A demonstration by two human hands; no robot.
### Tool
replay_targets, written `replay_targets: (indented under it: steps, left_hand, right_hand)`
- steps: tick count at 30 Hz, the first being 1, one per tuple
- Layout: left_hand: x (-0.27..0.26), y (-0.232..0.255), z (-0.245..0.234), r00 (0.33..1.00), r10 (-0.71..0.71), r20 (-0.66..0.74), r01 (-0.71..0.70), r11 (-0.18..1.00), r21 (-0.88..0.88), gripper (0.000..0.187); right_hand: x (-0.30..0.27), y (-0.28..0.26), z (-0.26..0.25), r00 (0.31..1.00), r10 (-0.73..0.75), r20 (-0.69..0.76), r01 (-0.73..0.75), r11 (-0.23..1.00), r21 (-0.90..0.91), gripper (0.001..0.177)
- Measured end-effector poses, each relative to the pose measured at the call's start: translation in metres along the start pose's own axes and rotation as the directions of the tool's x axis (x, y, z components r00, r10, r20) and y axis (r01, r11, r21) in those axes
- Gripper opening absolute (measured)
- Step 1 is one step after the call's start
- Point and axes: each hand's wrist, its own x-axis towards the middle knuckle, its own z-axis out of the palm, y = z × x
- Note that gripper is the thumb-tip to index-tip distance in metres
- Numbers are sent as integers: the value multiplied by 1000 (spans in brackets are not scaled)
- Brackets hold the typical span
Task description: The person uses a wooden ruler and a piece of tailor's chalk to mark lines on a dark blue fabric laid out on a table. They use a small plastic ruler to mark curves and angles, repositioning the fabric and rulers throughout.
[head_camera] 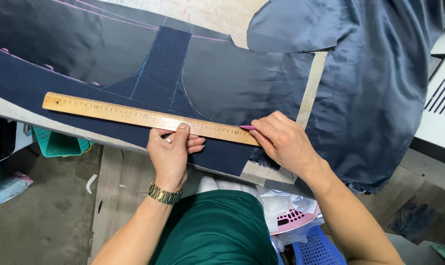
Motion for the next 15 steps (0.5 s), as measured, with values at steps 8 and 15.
replay_targets:
  steps: [8, 15]
  left_hand:
    - [3, 7, -1, 1000, -18, -10, 18, 1000, 15, 32]
    - [5, 8, -1, 1000, -18, 4, 18, 1000, 3, 32]
  right_hand:
    - [1, -1, -3, 1000, -12, 6, 12, 999, -46, 12]
    - [8, -6, 3, 999, -35, -28, 34, 999, -27, 9]
